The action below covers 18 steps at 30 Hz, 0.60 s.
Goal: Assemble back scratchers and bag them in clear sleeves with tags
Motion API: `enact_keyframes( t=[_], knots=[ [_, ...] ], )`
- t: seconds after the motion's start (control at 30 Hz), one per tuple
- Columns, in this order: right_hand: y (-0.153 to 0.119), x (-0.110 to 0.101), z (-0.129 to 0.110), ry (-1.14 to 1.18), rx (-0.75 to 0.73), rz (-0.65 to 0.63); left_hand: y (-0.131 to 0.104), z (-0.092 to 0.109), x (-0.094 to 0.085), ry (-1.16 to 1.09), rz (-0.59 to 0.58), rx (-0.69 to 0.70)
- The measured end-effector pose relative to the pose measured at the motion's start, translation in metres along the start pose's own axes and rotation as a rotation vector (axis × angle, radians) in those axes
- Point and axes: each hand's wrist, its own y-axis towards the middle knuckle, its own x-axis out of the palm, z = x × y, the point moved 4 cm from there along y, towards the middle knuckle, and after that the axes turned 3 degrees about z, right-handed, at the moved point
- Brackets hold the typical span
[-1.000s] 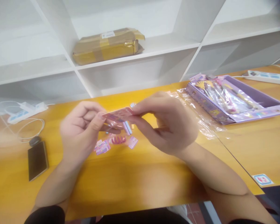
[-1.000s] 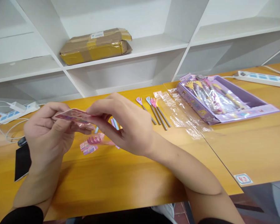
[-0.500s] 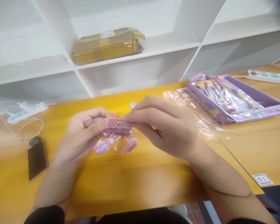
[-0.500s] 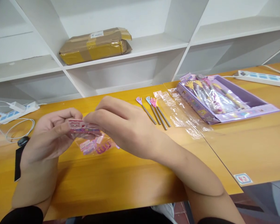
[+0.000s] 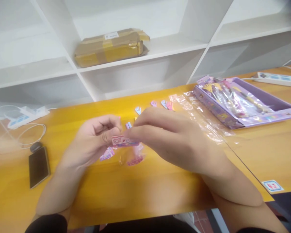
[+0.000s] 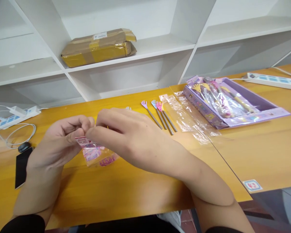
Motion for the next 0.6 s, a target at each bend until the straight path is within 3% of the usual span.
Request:
enact_keyframes(
  t=[0.1,0.23,0.43,0.5,0.6],
  knots=[
    [-0.002,-0.002,0.001,0.04,0.0,0.04,0.001,-0.001,0.002,-0.097,0.044,0.028],
    [0.0,-0.004,0.0,0.089,0.057,0.075,-0.001,-0.005,0.006,-0.185,0.024,-0.062],
    [0.006,0.004,-0.002,0.287,0.378,-0.035,-0.008,-0.007,0.01,-0.262,0.005,-0.099],
    [0.006,0.004,-0.004,0.282,0.334,-0.032,-0.008,-0.008,0.011,-0.264,0.028,-0.087],
    [0.005,0.003,-0.01,0.13,0.066,0.006,-0.007,-0.006,0.011,-0.295,0.081,-0.032]
  ],
)
